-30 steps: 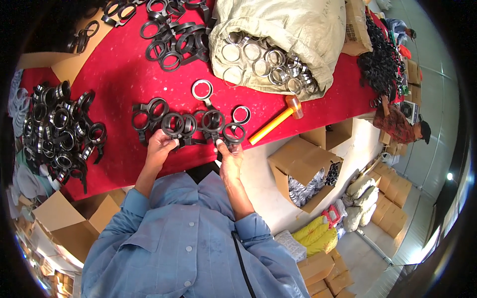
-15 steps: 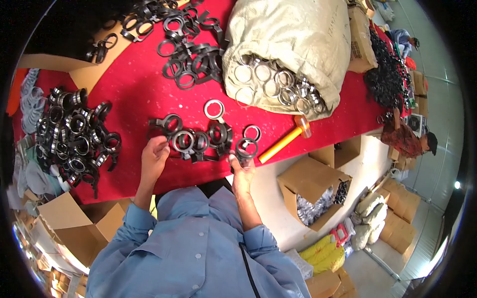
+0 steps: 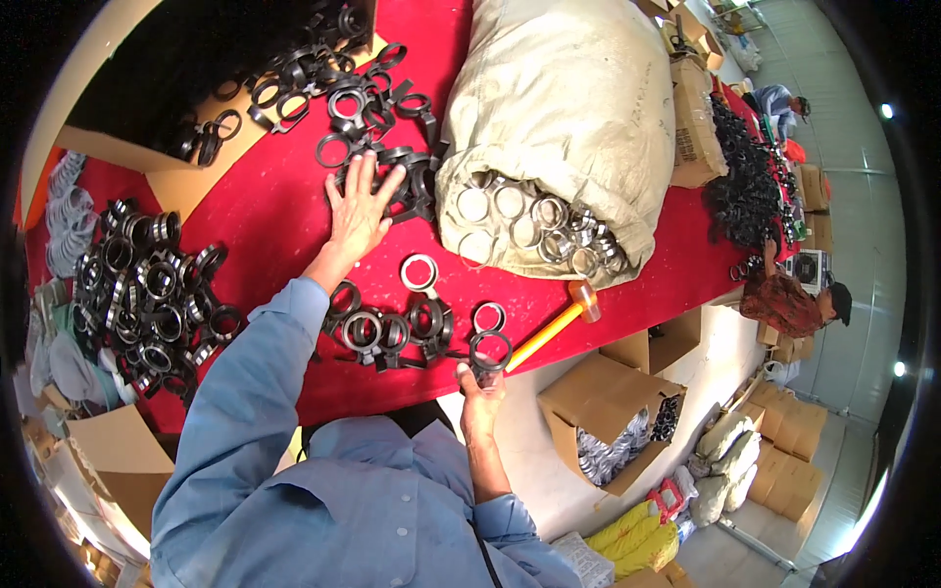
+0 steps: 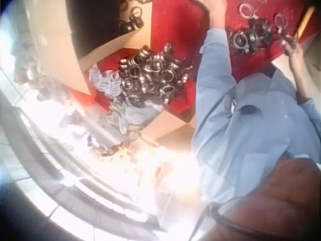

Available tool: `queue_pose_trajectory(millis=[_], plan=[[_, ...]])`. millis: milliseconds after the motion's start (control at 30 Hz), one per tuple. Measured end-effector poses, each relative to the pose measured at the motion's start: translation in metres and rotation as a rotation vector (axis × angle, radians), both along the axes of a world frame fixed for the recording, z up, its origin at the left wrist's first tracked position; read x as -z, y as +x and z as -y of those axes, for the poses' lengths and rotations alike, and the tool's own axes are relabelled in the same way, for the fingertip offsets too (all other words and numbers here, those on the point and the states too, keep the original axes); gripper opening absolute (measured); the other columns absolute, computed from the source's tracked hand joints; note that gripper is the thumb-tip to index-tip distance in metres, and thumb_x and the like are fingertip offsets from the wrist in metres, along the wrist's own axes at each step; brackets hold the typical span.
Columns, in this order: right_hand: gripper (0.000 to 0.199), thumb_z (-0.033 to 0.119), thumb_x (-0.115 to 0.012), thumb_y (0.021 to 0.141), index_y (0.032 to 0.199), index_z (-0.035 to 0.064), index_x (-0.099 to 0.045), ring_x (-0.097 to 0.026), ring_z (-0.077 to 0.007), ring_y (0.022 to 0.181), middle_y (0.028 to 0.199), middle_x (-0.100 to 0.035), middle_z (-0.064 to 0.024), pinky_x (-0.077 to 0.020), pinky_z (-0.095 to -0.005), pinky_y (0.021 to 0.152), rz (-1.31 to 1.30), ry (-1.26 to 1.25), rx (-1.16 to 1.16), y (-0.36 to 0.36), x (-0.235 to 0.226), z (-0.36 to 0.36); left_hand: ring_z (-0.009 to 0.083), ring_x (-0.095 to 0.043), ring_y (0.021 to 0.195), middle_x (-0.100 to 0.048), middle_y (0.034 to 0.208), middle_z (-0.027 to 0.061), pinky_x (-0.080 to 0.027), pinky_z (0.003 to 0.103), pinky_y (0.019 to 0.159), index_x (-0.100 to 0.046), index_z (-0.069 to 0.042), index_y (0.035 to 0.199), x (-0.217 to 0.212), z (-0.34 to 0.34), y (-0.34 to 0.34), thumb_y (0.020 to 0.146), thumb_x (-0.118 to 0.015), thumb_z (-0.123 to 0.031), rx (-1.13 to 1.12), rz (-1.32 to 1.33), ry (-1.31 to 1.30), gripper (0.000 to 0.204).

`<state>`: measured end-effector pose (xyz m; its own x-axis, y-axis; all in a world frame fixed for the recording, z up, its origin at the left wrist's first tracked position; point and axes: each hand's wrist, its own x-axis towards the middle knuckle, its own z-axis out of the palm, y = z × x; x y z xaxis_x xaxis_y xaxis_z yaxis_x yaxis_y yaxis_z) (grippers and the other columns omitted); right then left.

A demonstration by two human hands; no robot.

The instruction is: The person assembles industrial metal clamps by hand at a manufacturing workstation.

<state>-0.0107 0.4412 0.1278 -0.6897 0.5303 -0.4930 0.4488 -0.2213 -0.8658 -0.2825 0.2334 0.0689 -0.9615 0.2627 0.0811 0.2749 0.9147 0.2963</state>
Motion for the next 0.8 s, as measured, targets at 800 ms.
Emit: queue_pose_trajectory(millis=[800], plan=[[0.036,0.014,-0.076,0.088,0.119,0.0026,-0.062,-0.062,-0.0109,0.084,0.098,-0.069,-0.0026,-0.0495,-0.0269,0.070,0.064,0.060,0.063,0.008,0.002,-0.019,0.0418,-0.050,0.128,-0.042,0.144,0.0258,-0.041,0.052,0.104,-0.052,-0.007,0.134,-0.011,-0.064,-0.055,0.069,-0.067,-0.001,0.305,0.064,0.208,0.067]])
